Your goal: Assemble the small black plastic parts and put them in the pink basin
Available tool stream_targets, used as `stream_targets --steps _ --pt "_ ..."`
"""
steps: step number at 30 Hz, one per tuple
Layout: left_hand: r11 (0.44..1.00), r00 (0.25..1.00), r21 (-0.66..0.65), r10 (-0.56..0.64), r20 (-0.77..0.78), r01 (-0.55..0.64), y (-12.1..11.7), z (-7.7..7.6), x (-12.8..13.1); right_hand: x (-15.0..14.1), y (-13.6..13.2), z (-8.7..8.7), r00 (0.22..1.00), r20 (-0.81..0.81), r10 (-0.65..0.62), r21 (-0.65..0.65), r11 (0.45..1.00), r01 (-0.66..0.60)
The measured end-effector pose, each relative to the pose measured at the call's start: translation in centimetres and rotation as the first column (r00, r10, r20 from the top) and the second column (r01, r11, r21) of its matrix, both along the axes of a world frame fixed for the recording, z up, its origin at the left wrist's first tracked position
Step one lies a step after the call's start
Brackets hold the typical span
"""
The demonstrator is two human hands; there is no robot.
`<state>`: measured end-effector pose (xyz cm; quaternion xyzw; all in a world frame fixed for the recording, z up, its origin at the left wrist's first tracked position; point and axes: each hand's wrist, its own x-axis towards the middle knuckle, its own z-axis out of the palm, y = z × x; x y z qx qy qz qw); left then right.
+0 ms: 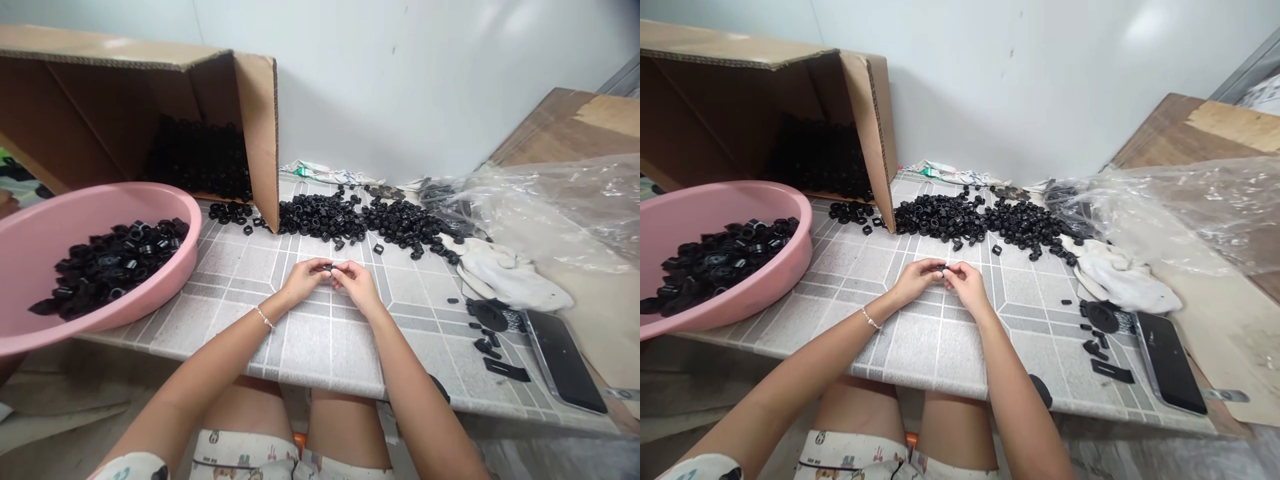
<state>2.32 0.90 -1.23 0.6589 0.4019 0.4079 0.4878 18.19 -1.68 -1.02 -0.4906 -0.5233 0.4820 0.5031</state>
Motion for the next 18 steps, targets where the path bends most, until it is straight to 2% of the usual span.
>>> stream_targets --steps 5,10,15,18 --pt "0.993 0.999 0.117 0.028 -0.016 -0.026 -0.5 0.4 0.3 -0.2 -0.1 0.1 0.995 0.082 -0.060 -0.002 0.998 0.061" --pt "0.967 0.998 0.252 0.053 -0.013 -0.048 -0.5 0.9 0.2 -0.4 0.1 0.1 1.000 -0.021 0.003 -0.039 0.999 -0.004" --pt "0.978 1.000 0.207 0.026 0.012 -0.028 -0.3 1.2 -0.1 -0.3 0.2 0.3 0.980 -0.198 0.019 -0.094 0.995 -0.038" --pt "0.988 0.999 0.154 -0.007 0.045 0.000 -0.4 1.5 -0.1 -0.6 0.0 0.5 0.929 -0.358 0.093 -0.138 0.979 -0.152"
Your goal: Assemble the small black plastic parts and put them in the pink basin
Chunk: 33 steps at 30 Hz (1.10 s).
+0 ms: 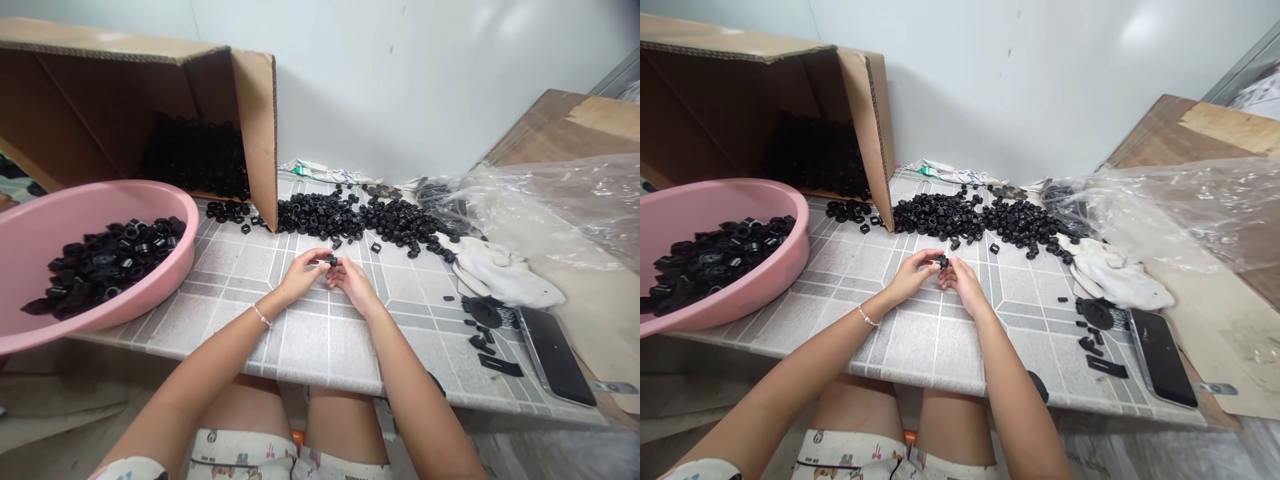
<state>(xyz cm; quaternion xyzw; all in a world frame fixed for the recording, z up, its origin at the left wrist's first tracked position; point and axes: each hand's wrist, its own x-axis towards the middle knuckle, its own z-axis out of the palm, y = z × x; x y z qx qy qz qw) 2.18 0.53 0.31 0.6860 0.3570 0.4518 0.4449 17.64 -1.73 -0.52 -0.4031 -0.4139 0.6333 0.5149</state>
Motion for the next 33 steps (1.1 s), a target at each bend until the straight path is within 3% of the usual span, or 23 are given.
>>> stream_targets --steps 3,7,10,14,20,25,33 --pt "0.998 0.999 -0.046 -0.039 0.037 0.040 -0.3 0.3 0.2 -0.7 -0.3 0.3 0.980 -0.165 0.114 -0.035 0.992 -0.122" --pt "0.992 0.994 -0.120 -0.027 0.106 0.040 -0.5 0.3 0.6 -1.6 -0.5 0.6 0.912 -0.398 0.101 -0.079 0.986 -0.144" --pt "0.985 0.992 -0.169 -0.023 0.128 0.045 -0.6 0.2 0.8 -1.7 -0.4 0.5 0.883 -0.453 0.122 -0.084 0.980 -0.178" --pt "0.983 0.993 -0.179 -0.014 0.118 0.035 -0.7 0.4 0.9 -1.7 -0.4 0.4 0.908 -0.403 0.116 -0.073 0.985 -0.158" --pt "0.988 0.988 -0.157 0.016 0.151 0.008 -0.5 0.4 0.8 -1.0 -0.1 0.7 0.978 -0.204 0.031 -0.051 0.998 -0.043" --pt "0.992 0.980 -0.111 0.086 0.177 -0.067 -0.2 0.1 0.5 -0.3 -0.3 1.2 0.971 -0.237 -0.025 -0.014 1.000 0.022" --pt "0.984 0.982 -0.122 0.142 0.124 -0.127 -0.3 0.5 0.3 -0.9 -0.5 0.6 0.982 -0.139 -0.132 0.095 0.985 0.146"
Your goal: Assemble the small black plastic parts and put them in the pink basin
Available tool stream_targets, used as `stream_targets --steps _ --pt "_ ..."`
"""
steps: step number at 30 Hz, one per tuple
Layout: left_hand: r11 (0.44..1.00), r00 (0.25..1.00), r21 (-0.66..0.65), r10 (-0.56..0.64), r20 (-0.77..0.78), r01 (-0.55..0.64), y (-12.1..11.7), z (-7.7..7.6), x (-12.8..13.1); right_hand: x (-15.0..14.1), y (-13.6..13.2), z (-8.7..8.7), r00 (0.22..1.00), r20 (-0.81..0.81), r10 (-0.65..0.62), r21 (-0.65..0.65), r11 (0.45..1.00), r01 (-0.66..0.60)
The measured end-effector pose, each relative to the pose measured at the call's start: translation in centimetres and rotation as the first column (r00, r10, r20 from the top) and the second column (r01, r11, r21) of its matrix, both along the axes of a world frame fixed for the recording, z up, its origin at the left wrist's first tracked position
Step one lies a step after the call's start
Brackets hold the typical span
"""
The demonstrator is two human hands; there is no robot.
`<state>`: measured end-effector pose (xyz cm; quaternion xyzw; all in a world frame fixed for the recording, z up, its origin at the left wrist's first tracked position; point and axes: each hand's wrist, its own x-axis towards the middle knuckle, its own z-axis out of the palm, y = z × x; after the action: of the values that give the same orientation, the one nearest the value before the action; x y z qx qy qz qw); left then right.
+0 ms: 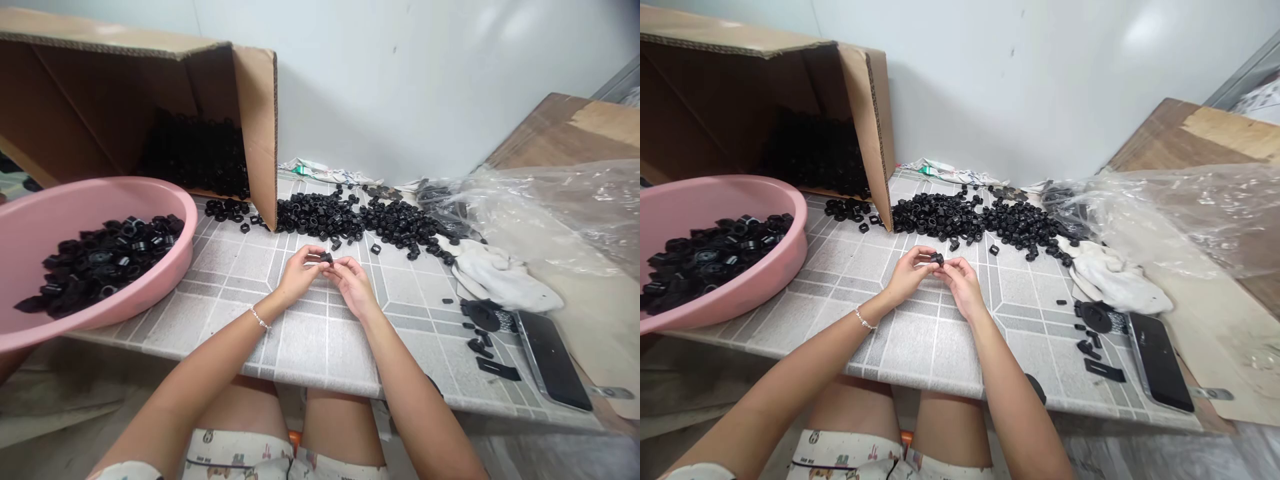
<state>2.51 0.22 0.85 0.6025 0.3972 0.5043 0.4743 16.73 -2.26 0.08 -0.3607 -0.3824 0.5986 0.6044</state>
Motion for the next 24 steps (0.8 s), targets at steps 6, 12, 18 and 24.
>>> stream_targets --steps 6,12,18,24 --pt "0.993 0.993 0.048 -0.104 -0.053 0.106 0.1 -0.3 -0.2 0.4 0.2 -0.6 0.943 0.328 -0.054 0.130 0.992 0.011" --pt "0.978 0.978 0.127 -0.148 -0.150 0.167 -0.1 -0.4 0.0 0.8 0.2 -1.5 0.741 0.652 -0.160 0.155 0.985 0.076" --pt "0.988 0.988 0.099 -0.105 -0.117 0.117 -0.2 -0.7 0.0 0.8 0.1 -1.2 0.794 0.598 -0.111 0.155 0.988 0.021" --pt "0.984 0.981 0.091 -0.140 -0.132 0.153 -0.2 -0.7 0.3 0.8 0.3 -1.3 0.799 0.592 -0.105 0.030 0.994 0.109"
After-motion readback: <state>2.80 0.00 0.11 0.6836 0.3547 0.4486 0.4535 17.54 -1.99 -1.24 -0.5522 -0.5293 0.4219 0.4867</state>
